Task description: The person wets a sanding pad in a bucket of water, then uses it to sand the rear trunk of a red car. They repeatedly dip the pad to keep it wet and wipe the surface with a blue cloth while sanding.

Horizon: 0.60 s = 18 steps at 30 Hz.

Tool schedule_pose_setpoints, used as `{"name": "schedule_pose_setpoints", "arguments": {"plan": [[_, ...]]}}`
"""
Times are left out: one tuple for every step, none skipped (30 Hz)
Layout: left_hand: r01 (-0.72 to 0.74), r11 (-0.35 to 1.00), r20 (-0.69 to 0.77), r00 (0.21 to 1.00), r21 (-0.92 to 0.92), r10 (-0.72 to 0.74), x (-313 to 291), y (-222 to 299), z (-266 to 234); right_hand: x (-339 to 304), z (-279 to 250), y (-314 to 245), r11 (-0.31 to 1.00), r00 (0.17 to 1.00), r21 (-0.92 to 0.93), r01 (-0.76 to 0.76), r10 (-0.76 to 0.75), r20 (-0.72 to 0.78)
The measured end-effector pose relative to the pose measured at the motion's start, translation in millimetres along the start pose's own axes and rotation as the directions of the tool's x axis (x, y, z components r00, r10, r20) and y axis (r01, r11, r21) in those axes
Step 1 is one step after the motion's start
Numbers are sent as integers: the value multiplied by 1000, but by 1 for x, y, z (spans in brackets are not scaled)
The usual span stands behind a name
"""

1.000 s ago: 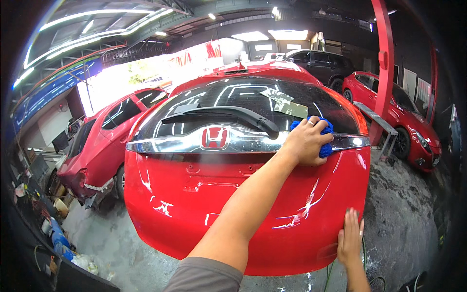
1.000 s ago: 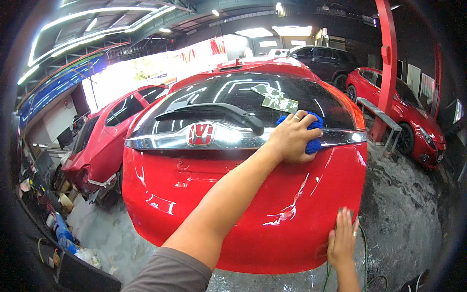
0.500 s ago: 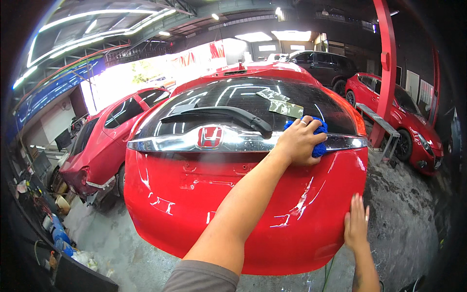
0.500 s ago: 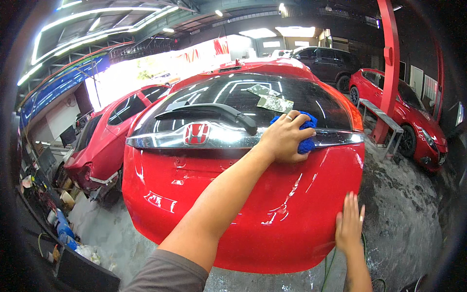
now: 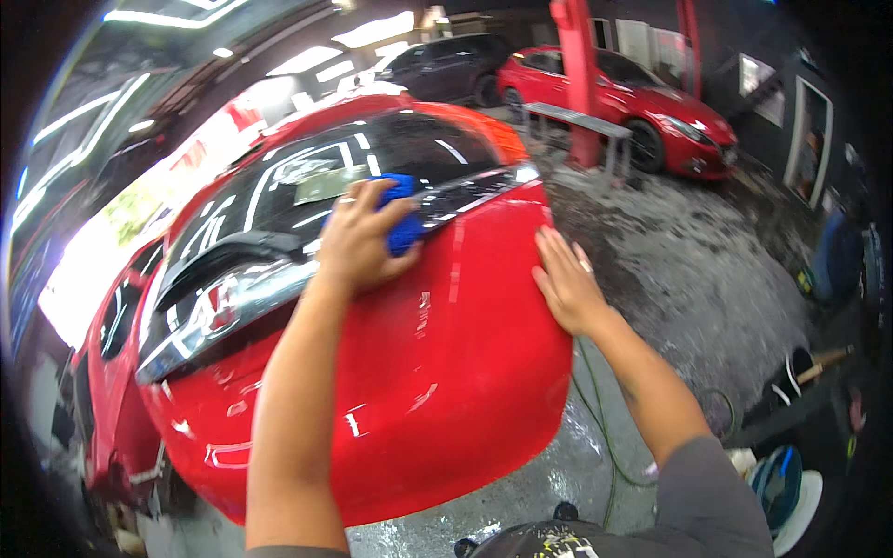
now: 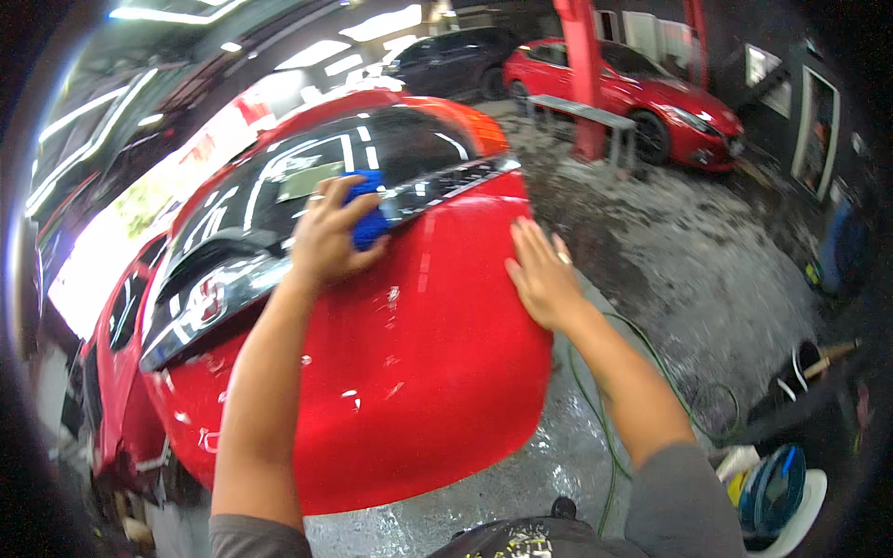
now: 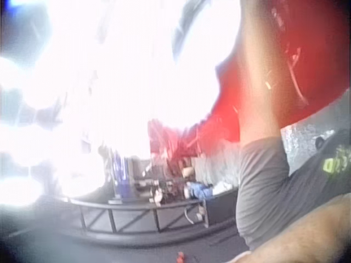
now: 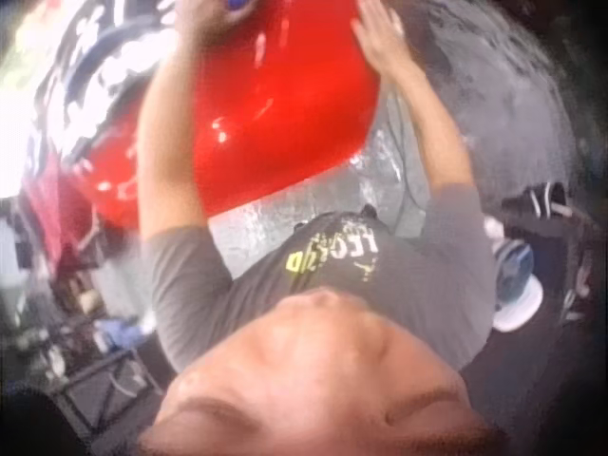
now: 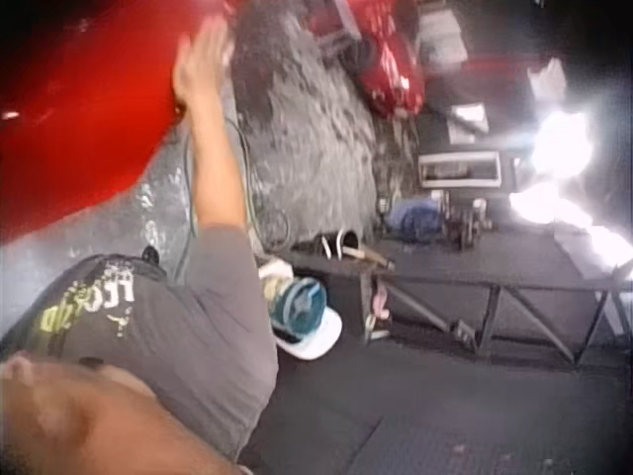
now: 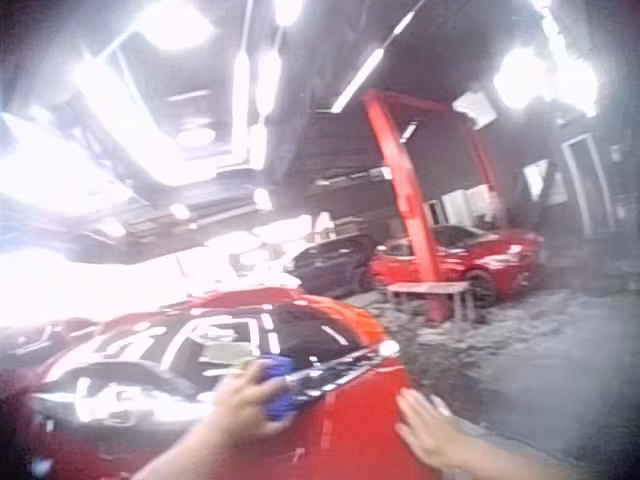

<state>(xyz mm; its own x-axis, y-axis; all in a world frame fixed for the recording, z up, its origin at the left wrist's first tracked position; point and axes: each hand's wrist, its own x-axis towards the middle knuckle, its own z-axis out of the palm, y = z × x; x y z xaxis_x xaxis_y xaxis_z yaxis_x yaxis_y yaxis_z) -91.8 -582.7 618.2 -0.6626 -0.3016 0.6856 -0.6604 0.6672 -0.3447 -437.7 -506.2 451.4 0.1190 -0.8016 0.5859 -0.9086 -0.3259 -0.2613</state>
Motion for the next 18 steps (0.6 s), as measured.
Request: {"name": "schedule_pose_setpoints", "arguments": {"plan": [[8,999,11,1000,-41,-8,7,11,2,18,-3,19,999,999,12,-43,43,13],[11,999,15,1000,-38,-11,8,9,-3,31,-2,22,997,998,51,-61,60,25],[10,999,24,1000,-43,-9,10,9,-2,19,-4,25,998,998,32,-47,46,34],[11,999,33,999,-48,-9,12,10,0,-2,-6,25,999,999,12,-30,29,45],[12,999,50,999,-40,-10,9,11,1,-21,0,19,1000,998,7,-5,5,59],[14,1000,65,998,-22,-12,5,11,-1,-41,5,11,1000,995,3,-1,1,100],[15,1000,70,997,-5,-15,2,10,-3,-62,6,5,1000,991,-8,6,-5,136],[25,1000,73,997,1,-25,2,9,-6,-72,6,2,1000,985,-26,10,-5,173],[31,1000,78,996,-1,-31,3,11,-5,-59,5,6,999,991,-30,36,-31,134],[39,999,84,996,-2,-38,4,12,-5,-36,8,14,999,995,-11,39,-38,91],[43,999,79,996,-9,-42,6,11,-2,-3,9,26,999,998,-4,42,-42,41],[29,999,66,997,-16,-28,10,11,0,28,4,39,999,999,1,49,-49,-9],[19,1000,57,998,-16,-18,13,11,0,59,-4,48,1000,1000,-7,24,-24,15],[16,1000,55,998,-16,-15,12,11,0,79,-7,53,1000,999,-11,1,-1,49],[25,1000,61,998,-19,-24,13,13,-1,83,-8,55,1000,998,19,-23,22,64],[32,999,65,997,-24,-31,15,15,-2,73,-11,59,1000,998,11,14,-15,66],[49,999,86,995,-22,-47,9,15,0,51,-5,58,998,995,20,56,-57,78],[36,999,77,996,-17,-34,5,12,-1,31,-3,53,994,991,29,106,-108,77]]}}
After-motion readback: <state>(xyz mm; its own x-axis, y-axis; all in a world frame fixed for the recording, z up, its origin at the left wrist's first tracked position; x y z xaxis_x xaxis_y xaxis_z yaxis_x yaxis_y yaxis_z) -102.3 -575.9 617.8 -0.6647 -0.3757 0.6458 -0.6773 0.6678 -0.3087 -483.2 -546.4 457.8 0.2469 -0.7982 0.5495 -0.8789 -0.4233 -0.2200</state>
